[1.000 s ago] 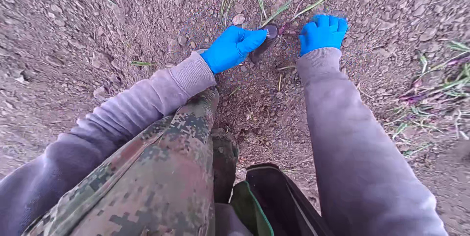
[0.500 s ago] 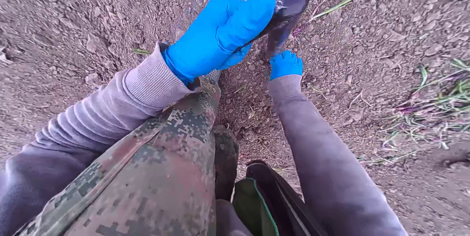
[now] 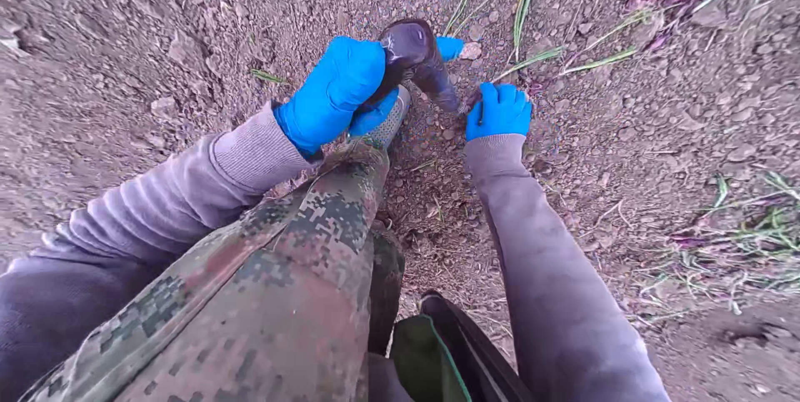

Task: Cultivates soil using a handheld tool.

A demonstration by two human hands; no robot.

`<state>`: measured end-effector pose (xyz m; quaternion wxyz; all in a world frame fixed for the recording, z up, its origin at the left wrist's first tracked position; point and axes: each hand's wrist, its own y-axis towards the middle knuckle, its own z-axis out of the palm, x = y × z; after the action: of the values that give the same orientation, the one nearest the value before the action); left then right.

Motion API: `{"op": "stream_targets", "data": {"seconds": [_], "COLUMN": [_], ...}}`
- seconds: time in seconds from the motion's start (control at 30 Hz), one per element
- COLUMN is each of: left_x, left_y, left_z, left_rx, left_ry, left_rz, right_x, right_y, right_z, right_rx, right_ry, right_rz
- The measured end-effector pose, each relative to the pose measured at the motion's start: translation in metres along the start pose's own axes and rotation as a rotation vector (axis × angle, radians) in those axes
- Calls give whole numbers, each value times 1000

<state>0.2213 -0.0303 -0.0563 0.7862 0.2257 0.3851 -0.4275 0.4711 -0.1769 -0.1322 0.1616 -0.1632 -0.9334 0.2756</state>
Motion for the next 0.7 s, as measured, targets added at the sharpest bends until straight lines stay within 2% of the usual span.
{"op": "stream_targets", "data": {"seconds": [0.07,0.13,0.17,0.23,0.3,0.33,0.43,0.57,0.63,0.7], "left_x": [-51,-65,-53,-3,47,60,51,-11,-45,-67], "left_y": [9,31,38,40,30,24,14,-3,-13,-18], "left_z": [19,36,38,31,17,13,13,16,13,12], "left_rx": [-124,-188,-197,-248,-310,-346,-403,-441,-441,-452], "left_ry": [140,342,440,549,534,508,400,288,259,259], "left_rz": [-186,-295,-322,-435,-528,-546,-490,-353,-255,-183], "right_x": [-7,-12,-12,-9,5,14,40,66,73,67], "right_y": [19,35,37,34,28,25,32,54,53,42], "right_z": [-20,-36,-41,-46,-57,-61,-53,-6,-1,-4], "right_rx": [88,140,153,140,194,232,334,506,450,227], "right_ry": [-47,-119,-137,-164,-189,-195,-192,-191,-172,-104], "right_rz": [7,-50,-84,-161,-215,-246,-332,-248,-254,-293]}}
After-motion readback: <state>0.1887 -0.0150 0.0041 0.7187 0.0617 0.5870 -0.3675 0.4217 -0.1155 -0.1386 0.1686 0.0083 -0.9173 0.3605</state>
